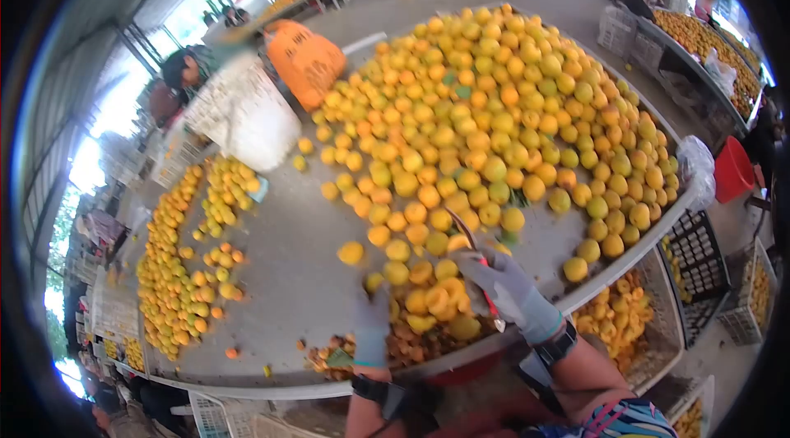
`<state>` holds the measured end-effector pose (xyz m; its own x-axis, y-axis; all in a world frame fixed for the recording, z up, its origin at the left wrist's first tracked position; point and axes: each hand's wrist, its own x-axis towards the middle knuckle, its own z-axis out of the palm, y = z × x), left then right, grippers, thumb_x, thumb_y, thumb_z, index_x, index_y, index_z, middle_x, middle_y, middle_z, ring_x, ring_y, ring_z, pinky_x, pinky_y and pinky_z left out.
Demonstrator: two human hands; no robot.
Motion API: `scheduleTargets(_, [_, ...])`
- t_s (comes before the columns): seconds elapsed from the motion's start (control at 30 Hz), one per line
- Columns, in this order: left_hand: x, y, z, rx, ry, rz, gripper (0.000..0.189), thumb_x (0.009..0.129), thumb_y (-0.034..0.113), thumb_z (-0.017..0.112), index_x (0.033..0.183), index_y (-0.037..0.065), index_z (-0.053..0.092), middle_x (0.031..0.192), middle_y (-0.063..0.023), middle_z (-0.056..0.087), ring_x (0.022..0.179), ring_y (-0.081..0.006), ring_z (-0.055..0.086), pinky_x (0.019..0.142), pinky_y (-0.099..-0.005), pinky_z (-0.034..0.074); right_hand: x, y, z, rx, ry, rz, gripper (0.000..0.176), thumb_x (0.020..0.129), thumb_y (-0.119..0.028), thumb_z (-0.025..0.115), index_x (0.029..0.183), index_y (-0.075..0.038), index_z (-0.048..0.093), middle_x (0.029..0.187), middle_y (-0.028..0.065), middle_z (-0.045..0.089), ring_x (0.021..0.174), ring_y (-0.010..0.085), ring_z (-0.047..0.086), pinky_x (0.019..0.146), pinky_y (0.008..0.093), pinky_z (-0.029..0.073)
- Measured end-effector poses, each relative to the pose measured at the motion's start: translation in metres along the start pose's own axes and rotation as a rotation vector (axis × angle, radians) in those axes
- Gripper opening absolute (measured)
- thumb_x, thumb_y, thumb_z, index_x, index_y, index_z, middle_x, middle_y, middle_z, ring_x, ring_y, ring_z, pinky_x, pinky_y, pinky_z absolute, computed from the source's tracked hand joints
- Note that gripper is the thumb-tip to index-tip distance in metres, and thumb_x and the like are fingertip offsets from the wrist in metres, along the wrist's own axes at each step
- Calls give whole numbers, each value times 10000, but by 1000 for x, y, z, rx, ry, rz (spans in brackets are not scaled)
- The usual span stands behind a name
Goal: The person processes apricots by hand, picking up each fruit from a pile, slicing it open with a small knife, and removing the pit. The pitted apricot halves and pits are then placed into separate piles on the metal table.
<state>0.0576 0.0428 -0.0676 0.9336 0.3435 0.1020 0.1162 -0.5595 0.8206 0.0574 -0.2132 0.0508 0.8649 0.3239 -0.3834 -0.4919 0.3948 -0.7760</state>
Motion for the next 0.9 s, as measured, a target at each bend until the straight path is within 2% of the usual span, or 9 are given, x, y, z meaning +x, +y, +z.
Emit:
scheduleTargets(0.03, [1,11,-1,-311,-2,-63,441,902,240,599,1273,32,482,1154,-120,577,1013,-250,590,832,-346,492,-2,1,2,-1,35,45,320,932,-260,586,1189,-75,537,599,-33,490,438,61,427,392,229,336])
scheduleTargets(0.13, [-16,42,-8,-599,-76,-301,394,952,264,543,1281,57,483,1157,-92,567,1015,-192,574,829,-309,490,-5,4,5,11,38,63,345,949,-277,557,1233,-83,522,601,-32,492,441,60,428,394,222,340])
scheduleTargets(0.17, [-20,43,-7,-989,-216,-335,408,960,289,528,1299,69,469,1186,-104,559,1021,-182,573,835,-310,491,-4,5,7,3,15,38,356,954,-291,548,1241,-82,517,603,-34,490,443,57,429,398,217,345])
scheduleTargets(0.23, [-29,50,-6,-1400,-342,-370,422,968,313,514,1316,82,456,1216,-117,551,1026,-172,572,840,-312,491,-8,9,12,-20,-1,20,368,958,-306,539,1248,-81,513,606,-36,488,446,54,430,403,211,349])
scheduleTargets(0.33, [-41,69,-9,-1439,-450,-394,516,957,378,516,1367,85,402,1286,-133,517,1035,-165,569,854,-331,491,-14,14,16,-133,-67,-27,437,969,-352,510,1305,-76,467,647,-44,488,481,36,443,421,188,370])
scheduleTargets(0.5, [-52,91,-22,-1144,-415,-178,567,925,296,593,1395,68,371,1289,-131,531,1070,-180,574,888,-302,486,-23,24,25,-216,-167,-48,540,975,-407,472,1379,-63,374,770,-62,516,558,26,451,500,180,382])
scheduleTargets(0.63, [-59,91,-29,-1069,-377,-144,610,873,248,673,1375,38,396,1262,-112,553,1090,-182,571,909,-286,473,-24,36,29,-479,-218,-222,579,987,-380,445,1419,-25,297,611,-20,466,530,81,447,510,245,362])
scheduleTargets(0.7, [-60,82,-27,-981,-385,-60,636,841,255,706,1368,50,414,1279,-55,532,1096,-132,543,838,-236,482,-27,39,33,-568,-242,-250,574,995,-354,429,1435,-22,266,563,5,438,534,81,447,507,257,359])
scheduleTargets(0.9, [-61,85,-38,-1000,-416,-49,688,792,285,756,1333,-2,443,1210,-50,570,1106,-140,535,930,-276,439,-34,38,40,-577,-285,-291,567,1001,-310,418,1451,-18,232,601,5,456,540,74,437,515,254,365])
